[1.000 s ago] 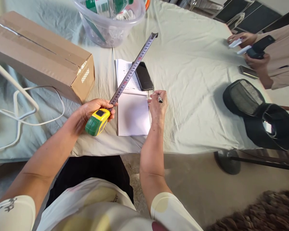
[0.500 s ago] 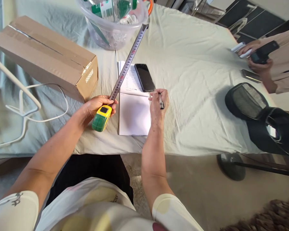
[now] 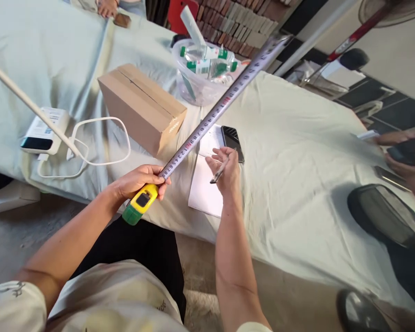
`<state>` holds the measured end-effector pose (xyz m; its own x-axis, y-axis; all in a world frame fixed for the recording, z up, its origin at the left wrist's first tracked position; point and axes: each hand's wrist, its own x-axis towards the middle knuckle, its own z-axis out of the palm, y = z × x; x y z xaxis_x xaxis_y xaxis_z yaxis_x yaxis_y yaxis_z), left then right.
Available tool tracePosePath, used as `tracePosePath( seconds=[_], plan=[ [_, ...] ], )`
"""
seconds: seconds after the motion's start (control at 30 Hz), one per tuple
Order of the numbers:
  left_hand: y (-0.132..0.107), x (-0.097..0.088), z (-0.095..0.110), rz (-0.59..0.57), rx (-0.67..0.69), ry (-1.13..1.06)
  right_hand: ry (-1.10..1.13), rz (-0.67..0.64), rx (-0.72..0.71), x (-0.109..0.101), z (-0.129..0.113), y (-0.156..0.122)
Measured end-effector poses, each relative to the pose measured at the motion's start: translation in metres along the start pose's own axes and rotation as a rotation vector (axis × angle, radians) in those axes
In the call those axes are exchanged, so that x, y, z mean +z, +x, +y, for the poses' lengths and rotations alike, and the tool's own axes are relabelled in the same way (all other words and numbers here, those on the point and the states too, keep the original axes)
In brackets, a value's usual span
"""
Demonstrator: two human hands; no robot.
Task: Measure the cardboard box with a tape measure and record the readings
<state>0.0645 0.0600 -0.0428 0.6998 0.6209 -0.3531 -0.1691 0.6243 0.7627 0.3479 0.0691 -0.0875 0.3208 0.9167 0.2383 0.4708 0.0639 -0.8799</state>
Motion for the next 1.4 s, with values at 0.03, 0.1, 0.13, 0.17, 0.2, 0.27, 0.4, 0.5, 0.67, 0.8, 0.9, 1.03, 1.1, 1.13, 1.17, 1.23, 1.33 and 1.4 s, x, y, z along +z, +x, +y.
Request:
tracePosePath(
  seconds=[0.03,0.1,0.13,0.17,0.2,0.27,0.4,0.5,0.67,0.8,0.9,1.03,1.1,1.13,1.17,1.23,1.33,1.4],
  plan=[
    [-0.009,-0.003,-0.002,0.045,0.012,-0.027,-0.015,-0.080,-0.020,0.006,-0.005,0.000],
    [-0.025,-0.006,-0.004,0.131,0.021,-0.070,-0.055,-0.217,-0.070,0.024,-0.016,0.001],
    [-0.033,-0.007,-0.006,0.174,0.024,-0.085,-0.068,-0.267,-0.098,0.035,-0.021,0.002],
    [-0.039,-0.007,-0.007,0.216,0.027,-0.099,-0.074,-0.304,-0.127,0.047,-0.025,0.004],
    [-0.045,-0.006,-0.008,0.253,0.032,-0.110,-0.069,-0.324,-0.157,0.059,-0.028,0.006],
    [-0.055,-0.006,-0.010,0.308,0.035,-0.131,-0.039,-0.321,-0.186,0.085,-0.031,0.012],
    [-0.069,-0.012,-0.016,0.336,0.016,-0.149,-0.016,-0.274,-0.196,0.121,-0.030,0.024],
    [-0.076,-0.018,-0.021,0.356,-0.001,-0.145,0.026,-0.293,-0.234,0.127,-0.029,0.030],
    [-0.082,-0.018,-0.028,0.352,-0.029,-0.141,0.028,-0.312,-0.299,0.106,-0.021,0.033],
    [-0.087,-0.014,-0.035,0.334,-0.094,-0.103,-0.118,-0.269,-0.439,0.078,-0.007,0.034],
    [-0.094,-0.014,-0.042,0.335,-0.131,-0.061,-0.162,-0.255,-0.481,0.067,0.001,0.034],
    [-0.102,-0.016,-0.048,0.370,-0.153,-0.007,-0.118,-0.245,-0.481,0.065,0.004,0.033],
    [-0.104,-0.017,-0.048,0.386,-0.166,0.032,-0.107,-0.245,-0.472,0.065,0.005,0.033],
    [-0.105,-0.017,-0.048,0.393,-0.174,0.051,-0.100,-0.246,-0.468,0.064,0.005,0.033],
    [-0.105,-0.018,-0.049,0.398,-0.178,0.070,-0.090,-0.247,-0.466,0.063,0.006,0.033],
    [-0.103,-0.020,-0.050,0.405,-0.174,0.100,-0.066,-0.246,-0.468,0.061,0.007,0.033],
    [-0.100,-0.025,-0.054,0.412,-0.135,0.128,-0.045,-0.250,-0.472,0.058,0.008,0.034],
    [-0.097,-0.028,-0.056,0.414,-0.112,0.139,-0.045,-0.257,-0.457,0.057,0.007,0.034]
  ],
)
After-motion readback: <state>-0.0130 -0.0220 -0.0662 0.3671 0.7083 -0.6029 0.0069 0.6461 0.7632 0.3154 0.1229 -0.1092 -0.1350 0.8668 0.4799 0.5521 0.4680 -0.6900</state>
